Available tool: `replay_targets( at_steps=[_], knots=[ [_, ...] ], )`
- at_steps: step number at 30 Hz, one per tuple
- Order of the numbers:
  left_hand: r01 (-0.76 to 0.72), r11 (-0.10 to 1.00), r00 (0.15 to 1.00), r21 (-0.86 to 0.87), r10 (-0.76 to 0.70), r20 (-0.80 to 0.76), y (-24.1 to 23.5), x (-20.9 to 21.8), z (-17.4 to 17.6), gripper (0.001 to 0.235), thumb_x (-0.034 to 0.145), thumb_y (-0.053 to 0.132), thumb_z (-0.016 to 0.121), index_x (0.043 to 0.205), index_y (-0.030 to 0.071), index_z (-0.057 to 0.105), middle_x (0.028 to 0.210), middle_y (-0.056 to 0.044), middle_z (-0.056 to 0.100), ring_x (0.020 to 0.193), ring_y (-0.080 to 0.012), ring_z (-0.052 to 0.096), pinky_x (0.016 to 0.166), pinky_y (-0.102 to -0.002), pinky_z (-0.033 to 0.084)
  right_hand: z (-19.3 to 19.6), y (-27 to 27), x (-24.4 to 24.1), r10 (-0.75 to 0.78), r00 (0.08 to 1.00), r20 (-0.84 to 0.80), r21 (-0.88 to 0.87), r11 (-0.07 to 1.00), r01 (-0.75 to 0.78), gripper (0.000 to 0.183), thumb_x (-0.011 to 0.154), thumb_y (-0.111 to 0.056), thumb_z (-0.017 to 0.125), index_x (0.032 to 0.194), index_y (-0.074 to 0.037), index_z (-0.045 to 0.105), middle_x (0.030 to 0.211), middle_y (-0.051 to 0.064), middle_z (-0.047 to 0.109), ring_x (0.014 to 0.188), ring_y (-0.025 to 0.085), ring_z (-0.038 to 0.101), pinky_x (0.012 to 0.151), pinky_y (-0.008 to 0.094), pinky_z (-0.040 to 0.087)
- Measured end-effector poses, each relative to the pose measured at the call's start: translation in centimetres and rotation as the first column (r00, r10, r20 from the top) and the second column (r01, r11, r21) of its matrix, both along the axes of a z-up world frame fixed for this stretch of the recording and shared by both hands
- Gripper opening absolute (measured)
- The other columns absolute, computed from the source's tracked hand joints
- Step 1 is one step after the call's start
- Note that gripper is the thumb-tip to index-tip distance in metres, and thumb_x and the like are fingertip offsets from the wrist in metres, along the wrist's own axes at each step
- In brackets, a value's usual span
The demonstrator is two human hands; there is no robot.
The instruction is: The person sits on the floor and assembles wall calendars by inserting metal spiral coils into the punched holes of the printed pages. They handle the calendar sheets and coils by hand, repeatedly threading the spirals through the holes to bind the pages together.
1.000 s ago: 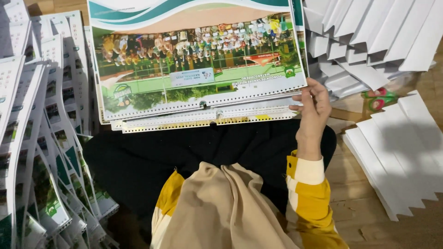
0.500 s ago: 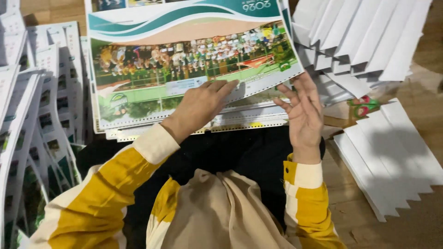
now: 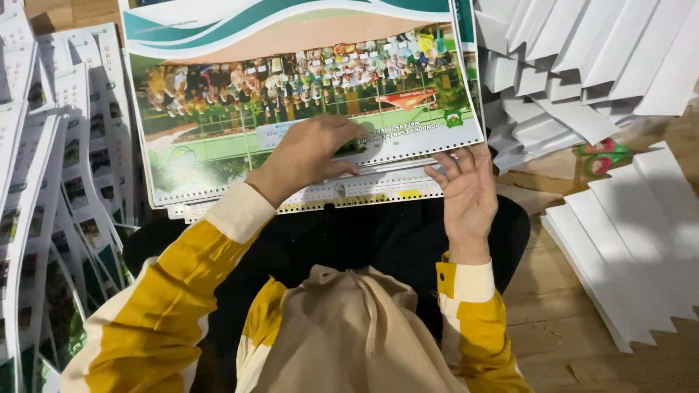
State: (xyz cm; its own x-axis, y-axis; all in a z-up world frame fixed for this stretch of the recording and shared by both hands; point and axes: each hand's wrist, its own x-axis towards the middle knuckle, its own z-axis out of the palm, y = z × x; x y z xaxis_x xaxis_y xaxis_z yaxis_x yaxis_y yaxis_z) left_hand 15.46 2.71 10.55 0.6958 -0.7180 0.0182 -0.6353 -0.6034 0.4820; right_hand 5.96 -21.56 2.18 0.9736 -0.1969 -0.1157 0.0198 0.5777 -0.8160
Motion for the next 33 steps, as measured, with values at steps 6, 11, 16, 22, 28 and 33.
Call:
replay_targets(
  at_steps=[6, 11, 16, 22, 28, 33],
  knots=[
    [0.043, 0.999, 0.995, -0.015, -0.044, -0.087, -0.3, -0.3, 2.2, 0.042, 0.078, 0.018, 0.068, 0.116, 0.005, 0.057, 0.091, -0.017, 0.064, 0.084, -0.0349, 0.062, 0.069, -0.041, 0.052, -0.4, 1.0, -0.4, -0.071, 0.997, -0.018, -0.005, 0.997, 0.071, 0.045, 0.091, -0.041, 0.034, 0.125, -0.012, 0.039, 0.119, 0.007, 0.053, 0.106, 0.024, 0.057, 0.086, 0.037, 0.052],
    [-0.112, 0.986, 0.971, -0.119, 0.135, 0.198, 0.8, -1.8, 2.1, 0.065, 0.088, -0.002, 0.045, 0.144, 0.022, 0.023, 0.079, -0.021, 0.065, 0.057, -0.0345, 0.062, 0.048, -0.037, 0.049, -1.3, 1.2, 0.1, -0.148, 0.988, -0.049, -0.133, 0.981, 0.141, 0.041, 0.093, -0.030, 0.038, 0.126, -0.006, 0.041, 0.110, 0.010, 0.058, 0.095, 0.021, 0.062, 0.081, 0.034, 0.054],
    [0.016, 1.000, 0.923, 0.009, -0.018, 0.385, -0.7, -2.8, 1.2, 0.036, 0.081, 0.006, 0.055, 0.115, 0.018, 0.056, 0.109, -0.013, 0.061, 0.079, -0.0280, 0.065, 0.052, -0.032, 0.056, -2.9, 0.7, 0.8, -0.185, 0.980, -0.077, -0.167, 0.971, 0.170, 0.036, 0.094, -0.022, 0.043, 0.124, -0.003, 0.044, 0.102, 0.013, 0.061, 0.087, 0.022, 0.065, 0.075, 0.033, 0.057],
    [-0.011, 0.994, 0.844, 0.112, -0.051, 0.534, -1.1, -2.8, -2.0, 0.029, 0.078, 0.022, 0.066, 0.106, 0.014, 0.061, 0.112, -0.009, 0.058, 0.084, -0.0254, 0.063, 0.052, -0.031, 0.057, 4.4, 1.6, 0.7, -0.163, 0.987, 0.006, -0.334, 0.930, 0.156, 0.031, 0.092, -0.018, 0.047, 0.119, -0.003, 0.050, 0.105, 0.013, 0.061, 0.091, 0.022, 0.064, 0.074, 0.030, 0.057],
    [-0.108, 0.994, 0.800, 0.002, 0.086, 0.594, -0.6, -2.6, -0.1, 0.047, 0.089, 0.004, 0.049, 0.132, 0.021, 0.041, 0.110, -0.006, 0.061, 0.078, -0.0222, 0.066, 0.055, -0.030, 0.056, 3.6, -1.0, -0.1, -0.268, 0.954, 0.131, -0.886, 0.400, 0.234, 0.024, 0.092, -0.003, 0.048, 0.114, -0.001, 0.059, 0.102, 0.014, 0.055, 0.091, 0.026, 0.057, 0.075, 0.033, 0.049],
    [-0.032, 0.999, 0.865, 0.025, 0.015, 0.502, -1.8, -3.4, 1.7, 0.063, 0.086, -0.005, 0.049, 0.137, 0.027, 0.032, 0.118, -0.014, 0.058, 0.078, -0.0281, 0.066, 0.052, -0.033, 0.059, 3.7, -0.7, -0.4, -0.211, 0.974, 0.083, -0.971, 0.202, 0.127, 0.025, 0.094, -0.010, 0.048, 0.117, -0.005, 0.059, 0.107, 0.013, 0.053, 0.100, 0.033, 0.055, 0.085, 0.042, 0.044]
  ],
)
